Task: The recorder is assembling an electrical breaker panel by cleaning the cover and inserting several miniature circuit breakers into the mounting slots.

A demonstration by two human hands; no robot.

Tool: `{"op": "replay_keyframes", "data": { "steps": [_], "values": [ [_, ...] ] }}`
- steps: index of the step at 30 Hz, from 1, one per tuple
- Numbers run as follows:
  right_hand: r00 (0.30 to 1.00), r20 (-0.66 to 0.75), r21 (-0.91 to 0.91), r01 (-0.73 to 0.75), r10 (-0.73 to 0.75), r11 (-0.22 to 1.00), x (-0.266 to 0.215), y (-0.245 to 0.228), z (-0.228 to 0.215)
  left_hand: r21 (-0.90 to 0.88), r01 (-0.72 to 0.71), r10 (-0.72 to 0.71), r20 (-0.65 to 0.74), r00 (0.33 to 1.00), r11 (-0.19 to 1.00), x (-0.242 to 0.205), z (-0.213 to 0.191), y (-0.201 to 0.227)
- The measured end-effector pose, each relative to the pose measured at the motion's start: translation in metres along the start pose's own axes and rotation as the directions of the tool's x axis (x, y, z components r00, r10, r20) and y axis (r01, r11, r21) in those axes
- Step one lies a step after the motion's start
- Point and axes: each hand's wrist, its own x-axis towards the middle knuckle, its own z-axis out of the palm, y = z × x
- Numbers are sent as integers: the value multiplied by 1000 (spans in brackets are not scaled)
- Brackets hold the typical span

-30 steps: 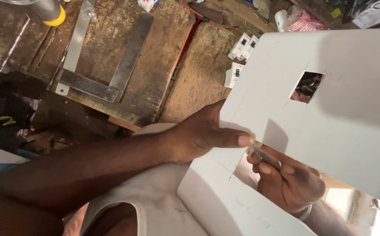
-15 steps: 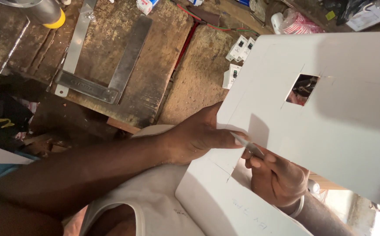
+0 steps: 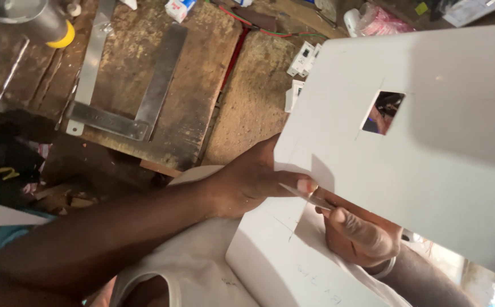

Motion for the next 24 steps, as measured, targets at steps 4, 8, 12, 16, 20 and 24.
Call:
{"op": "replay_keyframes", "data": {
  "steps": [4,8,12,16,20,24],
  "values": [
    [999,18,-6,27,-27,1000,24,-19,12,-10,43,-43,-52,998,999,2,-2,-4],
    [983,22,375,-176,181,910,10,-15,6,-27,84,-86,-87,993,996,2,0,-4],
    [986,-10,-259,158,-166,953,-3,-3,7,-35,75,-77,-66,995,997,2,3,-1],
    [1000,11,52,-7,7,999,5,-11,3,-14,55,-55,-47,997,998,0,5,1],
    [883,111,633,-417,457,652,0,-11,-5,13,43,-42,-28,999,999,-1,11,6],
    [982,96,-206,178,-161,962,-1,-1,-6,17,28,-28,-22,999,999,-2,12,6]
  ]
}}
